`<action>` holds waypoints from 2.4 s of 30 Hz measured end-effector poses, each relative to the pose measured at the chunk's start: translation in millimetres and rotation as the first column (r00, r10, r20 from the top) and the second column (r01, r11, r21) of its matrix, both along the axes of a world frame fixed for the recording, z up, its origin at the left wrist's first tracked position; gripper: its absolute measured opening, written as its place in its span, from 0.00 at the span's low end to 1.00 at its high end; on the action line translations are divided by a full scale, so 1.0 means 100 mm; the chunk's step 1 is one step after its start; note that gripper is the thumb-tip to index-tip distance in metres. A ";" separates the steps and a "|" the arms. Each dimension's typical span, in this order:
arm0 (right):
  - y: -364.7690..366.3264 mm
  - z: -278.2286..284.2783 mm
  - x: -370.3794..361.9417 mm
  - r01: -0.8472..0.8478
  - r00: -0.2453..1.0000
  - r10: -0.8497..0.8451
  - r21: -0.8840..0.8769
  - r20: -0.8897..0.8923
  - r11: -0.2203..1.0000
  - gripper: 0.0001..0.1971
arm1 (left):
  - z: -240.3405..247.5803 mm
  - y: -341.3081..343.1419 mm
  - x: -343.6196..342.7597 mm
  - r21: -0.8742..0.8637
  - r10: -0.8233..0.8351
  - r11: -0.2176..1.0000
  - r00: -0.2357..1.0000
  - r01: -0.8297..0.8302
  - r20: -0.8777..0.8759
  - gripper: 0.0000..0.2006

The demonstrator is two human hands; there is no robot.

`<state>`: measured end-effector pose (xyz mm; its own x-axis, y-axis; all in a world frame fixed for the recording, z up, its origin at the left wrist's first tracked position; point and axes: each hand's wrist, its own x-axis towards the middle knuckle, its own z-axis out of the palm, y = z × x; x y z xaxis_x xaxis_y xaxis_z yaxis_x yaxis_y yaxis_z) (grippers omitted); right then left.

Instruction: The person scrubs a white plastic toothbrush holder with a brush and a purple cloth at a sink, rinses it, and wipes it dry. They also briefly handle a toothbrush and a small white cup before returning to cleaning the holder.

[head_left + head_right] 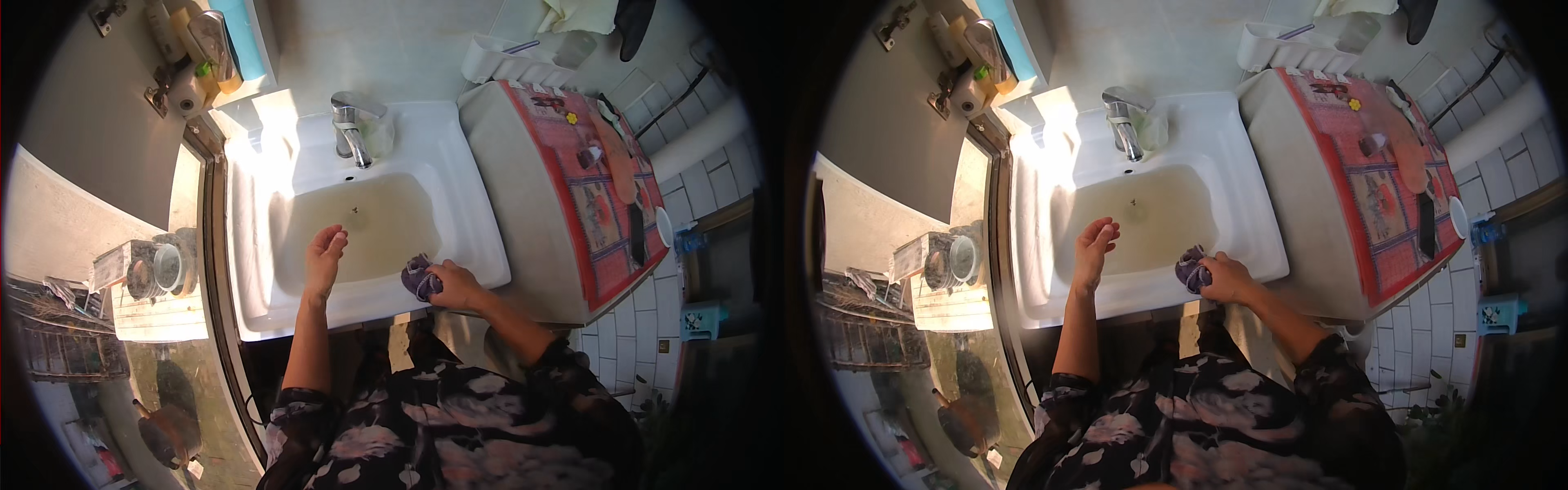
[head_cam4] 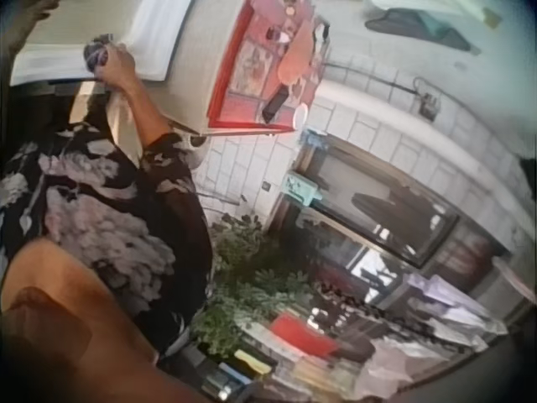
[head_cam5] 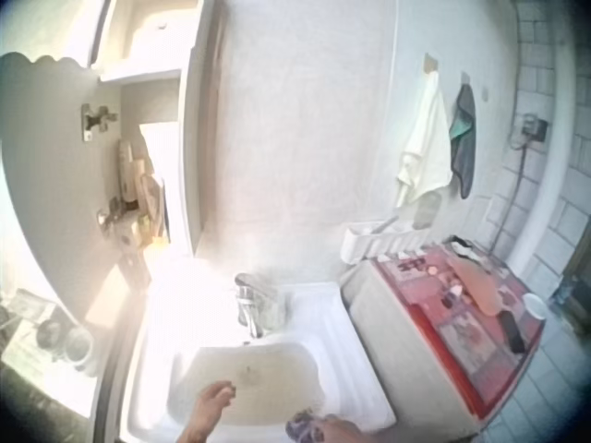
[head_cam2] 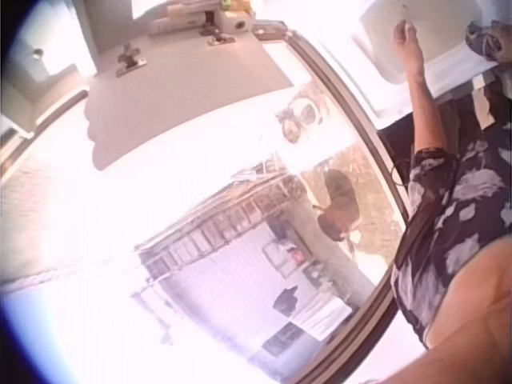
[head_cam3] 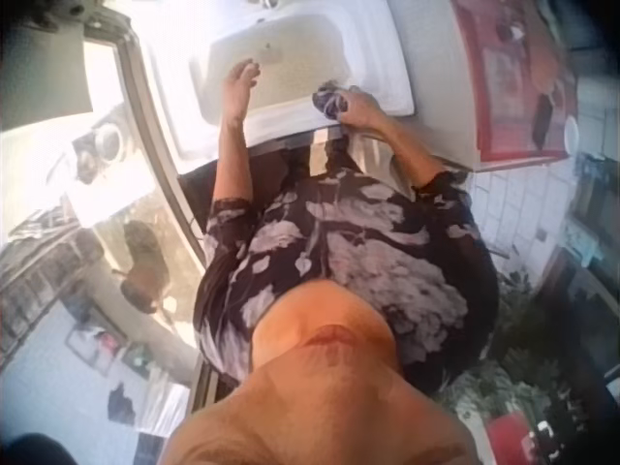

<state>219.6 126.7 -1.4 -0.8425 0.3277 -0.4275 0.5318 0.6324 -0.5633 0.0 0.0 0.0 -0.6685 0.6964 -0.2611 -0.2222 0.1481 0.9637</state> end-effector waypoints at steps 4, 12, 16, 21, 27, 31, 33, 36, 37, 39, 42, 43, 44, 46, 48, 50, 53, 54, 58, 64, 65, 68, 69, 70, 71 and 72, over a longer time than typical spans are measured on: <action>-0.59 -0.14 -0.77 -0.128 0.981 0.108 -0.120 -0.164 0.984 0.26 | 0.24 -0.18 -0.06 0.091 0.114 0.990 0.993 -0.112 -0.011 0.17; 0.51 0.29 -0.39 -0.066 0.969 -0.067 -0.510 -0.239 0.858 0.22 | 0.50 -0.96 -0.42 0.126 0.424 0.899 0.906 -0.421 -0.003 0.14; 0.21 0.20 -0.06 -0.282 0.950 0.279 -0.001 -0.139 0.959 0.24 | 0.46 -1.04 -0.47 0.154 0.478 0.864 0.877 -0.479 0.046 0.10; -0.69 -0.08 -0.94 -0.573 0.741 0.558 0.081 -0.374 0.816 0.25 | 0.49 -1.12 -0.48 0.235 0.532 0.815 0.845 -0.530 0.060 0.09; -1.68 -0.16 -2.15 -0.511 0.724 0.584 0.283 -0.367 0.812 0.22 | 0.54 -1.38 -0.44 0.291 0.585 0.756 0.805 -0.586 0.101 0.11; -1.45 -0.39 -2.72 -0.284 0.731 0.512 0.480 -0.451 0.830 0.18 | 0.50 -1.51 -0.35 0.274 0.602 0.773 0.798 -0.572 -0.032 0.10; -1.07 -0.48 -3.26 -0.161 0.807 0.409 0.508 -0.426 0.846 0.20 | 0.46 -1.50 -0.31 0.232 0.599 0.782 0.801 -0.579 -0.017 0.10; -0.45 -0.47 -4.07 0.045 0.803 0.438 0.773 -0.405 0.633 0.21 | 0.41 -1.45 -0.26 0.184 0.593 0.793 0.805 -0.581 -0.015 0.09; -0.29 -0.46 -4.24 0.119 0.801 0.458 0.853 -0.385 0.508 0.20 | 0.39 -1.43 -0.24 0.205 0.572 0.806 0.820 -0.556 -0.023 0.08; -0.25 -0.48 -4.36 -0.076 0.854 0.451 0.797 -0.258 0.599 0.18 | 0.36 -1.41 -0.22 0.141 0.568 0.815 0.823 -0.562 0.004 0.08; -0.40 -0.47 -4.08 -0.102 0.889 0.306 0.504 -0.341 0.858 0.19 | 0.30 -1.34 -0.23 0.141 0.543 0.833 0.840 -0.535 -0.022 0.08; -0.46 -0.44 -3.94 -0.148 0.912 0.269 0.364 -0.309 0.919 0.21 | 0.28 -1.30 -0.24 0.162 0.532 0.837 0.847 -0.523 -0.009 0.09; -0.51 -0.40 -3.75 -0.217 0.922 0.289 0.276 -0.256 0.936 0.21 | 0.25 -1.26 -0.25 0.131 0.504 0.857 0.863 -0.498 -0.018 0.09; -0.58 -0.29 -3.31 -0.336 0.911 0.334 0.031 -0.242 0.941 0.20 | 0.20 -1.15 -0.27 0.074 0.441 0.897 0.884 -0.435 -0.156 0.11; -0.50 -0.16 -2.82 -0.330 0.935 0.251 -0.358 -0.249 0.873 0.18 | 0.14 -1.05 -0.27 -0.065 0.340 0.918 0.862 -0.390 -0.375 0.17; -0.37 -0.08 -2.39 -0.196 0.939 -0.079 -0.707 -0.335 0.679 0.16 | 0.03 -0.97 -0.22 -0.048 0.223 0.923 0.632 -0.382 -0.742 0.22; -0.04 -0.11 -1.65 -0.123 0.805 -0.577 -0.990 -0.136 0.062 0.15 | -0.23 -0.71 -0.09 -0.142 0.085 0.954 0.692 -0.264 -0.717 0.16; 0.15 -0.13 -1.53 0.008 0.817 -0.549 -0.950 -0.174 0.313 0.16 | -0.31 -0.62 -0.05 -0.264 -0.005 0.949 0.826 -0.175 -0.564 0.14; 0.90 -0.26 -1.09 0.361 0.855 -0.396 -0.166 -0.335 0.918 0.23 | -0.43 -0.25 -0.12 -0.222 0.132 0.936 0.859 -0.273 -0.495 0.09; 0.95 -0.57 -0.57 0.531 0.823 -0.478 0.114 -0.308 0.840 0.24 | -0.71 0.10 -0.21 -0.466 -0.172 0.835 0.665 -0.292 -0.726 0.13; 0.80 -0.64 -0.56 0.405 0.895 -0.347 0.187 -0.281 0.895 0.22 | -0.82 0.18 -0.17 -0.531 -0.335 0.818 0.567 -0.223 -0.753 0.13; 0.47 -0.81 -0.59 -0.167 0.978 0.200 0.364 -0.055 0.917 0.21 | -1.13 0.33 0.11 -0.793 -0.716 0.599 0.367 -0.112 -0.593 0.15; 0.44 -0.84 -0.60 -0.179 0.983 0.185 0.296 0.010 0.938 0.21 | -1.15 0.41 0.10 -0.808 -0.740 0.583 0.352 -0.088 -0.572 0.15; 0.43 -0.87 -0.61 -0.203 0.979 0.189 0.224 0.083 0.953 0.21 | -1.13 0.48 0.13 -0.855 -0.790 0.517 0.360 -0.044 -0.496 0.15; 0.46 -0.89 -0.60 -0.223 0.967 0.200 0.148 0.154 0.964 0.21 | -1.07 0.53 0.15 -0.901 -0.836 0.434 0.372 0.001 -0.402 0.14; 0.52 -0.89 -0.58 -0.140 0.988 0.131 0.114 0.082 0.983 0.22 | -0.94 0.55 0.15 -0.881 -0.834 0.473 0.326 0.007 -0.446 0.13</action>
